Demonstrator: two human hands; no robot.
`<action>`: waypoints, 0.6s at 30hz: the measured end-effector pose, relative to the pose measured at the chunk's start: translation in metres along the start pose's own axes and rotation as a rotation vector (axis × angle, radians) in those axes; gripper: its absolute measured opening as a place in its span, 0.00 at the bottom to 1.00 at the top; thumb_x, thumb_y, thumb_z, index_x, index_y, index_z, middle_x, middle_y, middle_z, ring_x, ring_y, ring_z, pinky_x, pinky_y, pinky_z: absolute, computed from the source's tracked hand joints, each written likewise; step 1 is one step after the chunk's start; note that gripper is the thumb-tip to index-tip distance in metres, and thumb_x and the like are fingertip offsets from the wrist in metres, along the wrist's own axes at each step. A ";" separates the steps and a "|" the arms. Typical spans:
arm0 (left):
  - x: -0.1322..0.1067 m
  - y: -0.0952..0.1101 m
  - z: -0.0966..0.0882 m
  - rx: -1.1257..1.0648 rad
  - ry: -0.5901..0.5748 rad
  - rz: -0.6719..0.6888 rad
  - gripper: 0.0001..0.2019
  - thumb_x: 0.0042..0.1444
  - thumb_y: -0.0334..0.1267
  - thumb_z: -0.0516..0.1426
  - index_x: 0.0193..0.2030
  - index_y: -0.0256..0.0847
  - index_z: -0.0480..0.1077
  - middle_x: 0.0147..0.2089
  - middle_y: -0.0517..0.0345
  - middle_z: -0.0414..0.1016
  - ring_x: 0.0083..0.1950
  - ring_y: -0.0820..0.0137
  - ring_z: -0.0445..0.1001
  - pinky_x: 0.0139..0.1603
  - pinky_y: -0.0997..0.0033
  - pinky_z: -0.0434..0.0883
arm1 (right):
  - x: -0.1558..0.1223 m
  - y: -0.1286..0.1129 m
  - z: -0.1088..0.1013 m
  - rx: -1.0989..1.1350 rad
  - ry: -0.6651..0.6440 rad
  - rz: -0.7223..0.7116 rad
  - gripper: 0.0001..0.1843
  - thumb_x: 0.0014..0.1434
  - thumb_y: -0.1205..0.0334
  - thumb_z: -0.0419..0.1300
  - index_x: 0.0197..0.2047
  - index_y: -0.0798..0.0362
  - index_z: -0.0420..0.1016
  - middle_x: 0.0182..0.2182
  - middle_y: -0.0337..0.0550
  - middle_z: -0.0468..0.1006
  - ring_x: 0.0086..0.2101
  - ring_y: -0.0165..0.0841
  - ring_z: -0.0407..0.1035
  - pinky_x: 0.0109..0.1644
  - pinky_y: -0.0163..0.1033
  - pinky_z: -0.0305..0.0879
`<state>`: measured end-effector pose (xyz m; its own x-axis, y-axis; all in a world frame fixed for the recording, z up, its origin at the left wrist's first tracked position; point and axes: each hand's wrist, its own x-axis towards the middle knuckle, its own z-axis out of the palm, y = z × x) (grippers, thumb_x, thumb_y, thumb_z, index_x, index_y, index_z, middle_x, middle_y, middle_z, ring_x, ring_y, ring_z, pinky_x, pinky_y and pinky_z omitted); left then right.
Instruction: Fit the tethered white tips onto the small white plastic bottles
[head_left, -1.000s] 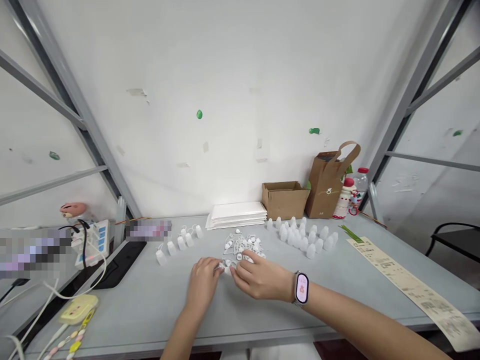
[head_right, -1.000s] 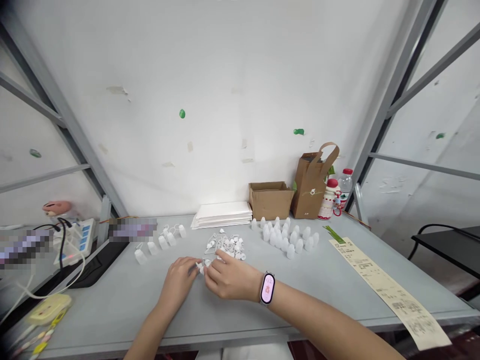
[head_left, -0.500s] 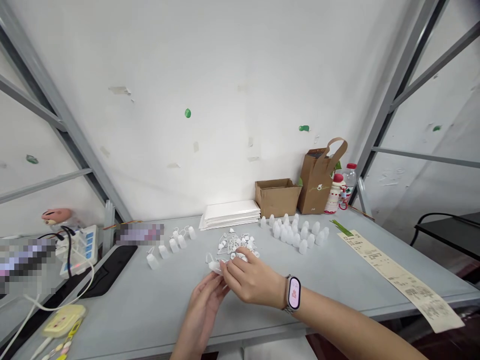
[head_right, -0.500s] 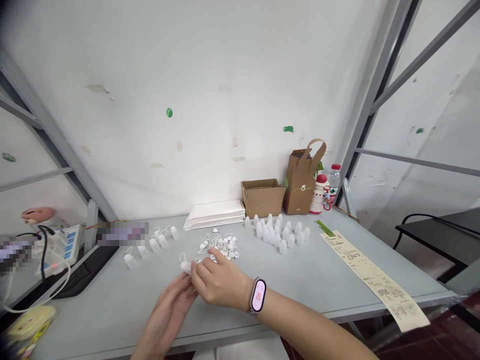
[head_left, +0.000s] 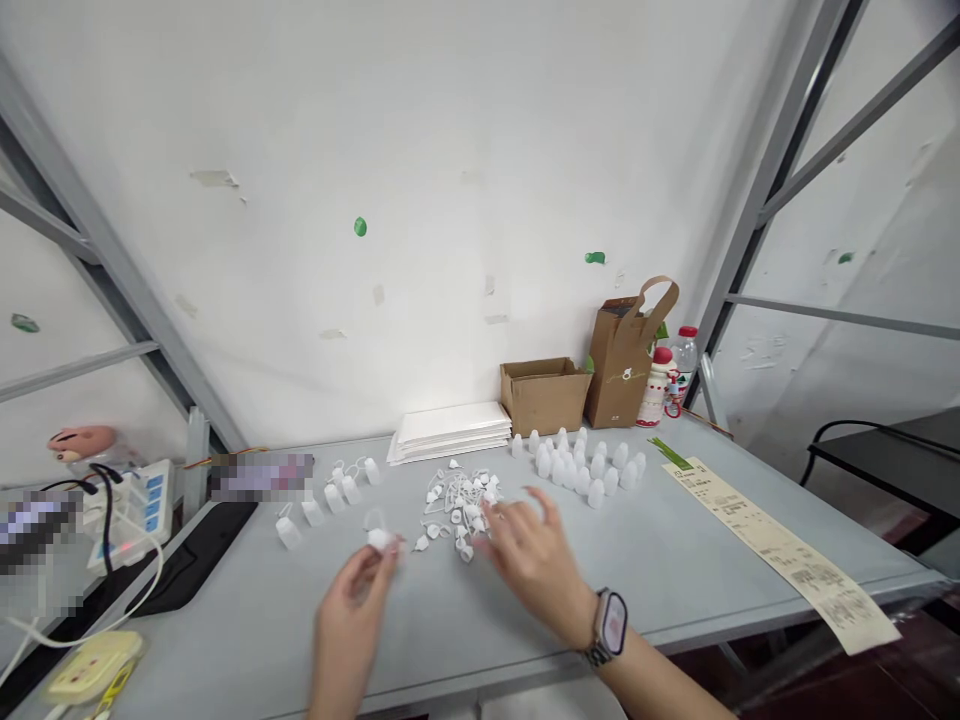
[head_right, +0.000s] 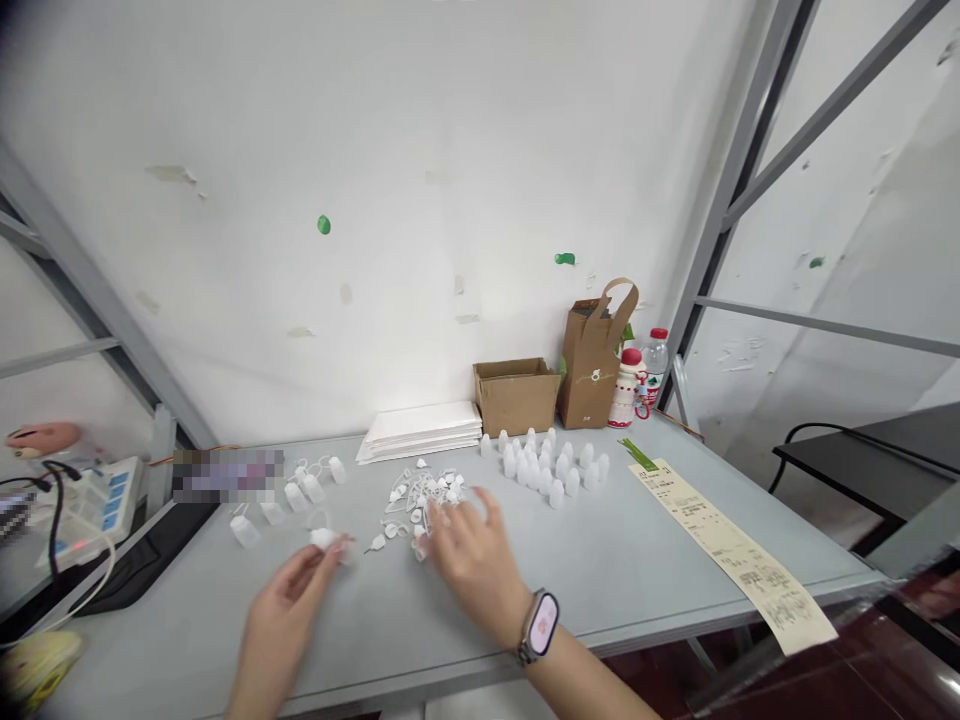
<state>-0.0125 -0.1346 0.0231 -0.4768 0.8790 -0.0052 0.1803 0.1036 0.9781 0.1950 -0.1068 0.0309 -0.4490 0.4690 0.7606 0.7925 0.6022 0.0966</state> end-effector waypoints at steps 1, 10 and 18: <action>0.007 -0.003 -0.013 0.199 0.110 0.038 0.20 0.40 0.53 0.58 0.36 0.41 0.70 0.41 0.49 0.76 0.46 0.54 0.71 0.49 0.59 0.64 | -0.004 0.014 -0.002 -0.082 0.004 0.128 0.14 0.61 0.64 0.49 0.49 0.58 0.64 0.34 0.49 0.75 0.34 0.35 0.66 0.50 0.51 0.51; 0.045 -0.039 -0.094 0.823 0.251 -0.037 0.19 0.47 0.55 0.50 0.37 0.43 0.67 0.42 0.47 0.77 0.36 0.53 0.74 0.33 0.63 0.66 | -0.046 0.092 -0.006 -0.469 -0.206 0.769 0.17 0.59 0.56 0.51 0.43 0.61 0.69 0.31 0.51 0.73 0.33 0.42 0.67 0.35 0.43 0.50; 0.057 -0.036 -0.088 0.868 0.259 0.014 0.18 0.51 0.49 0.47 0.40 0.40 0.67 0.44 0.48 0.76 0.43 0.54 0.73 0.39 0.63 0.65 | -0.050 0.102 0.002 -0.431 -0.316 0.883 0.15 0.57 0.56 0.52 0.38 0.57 0.73 0.30 0.48 0.73 0.33 0.41 0.69 0.32 0.41 0.48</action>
<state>-0.1222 -0.1290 0.0057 -0.6295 0.7614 0.1548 0.7227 0.5007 0.4764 0.2975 -0.0680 0.0014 0.3264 0.8175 0.4745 0.9450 -0.2930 -0.1453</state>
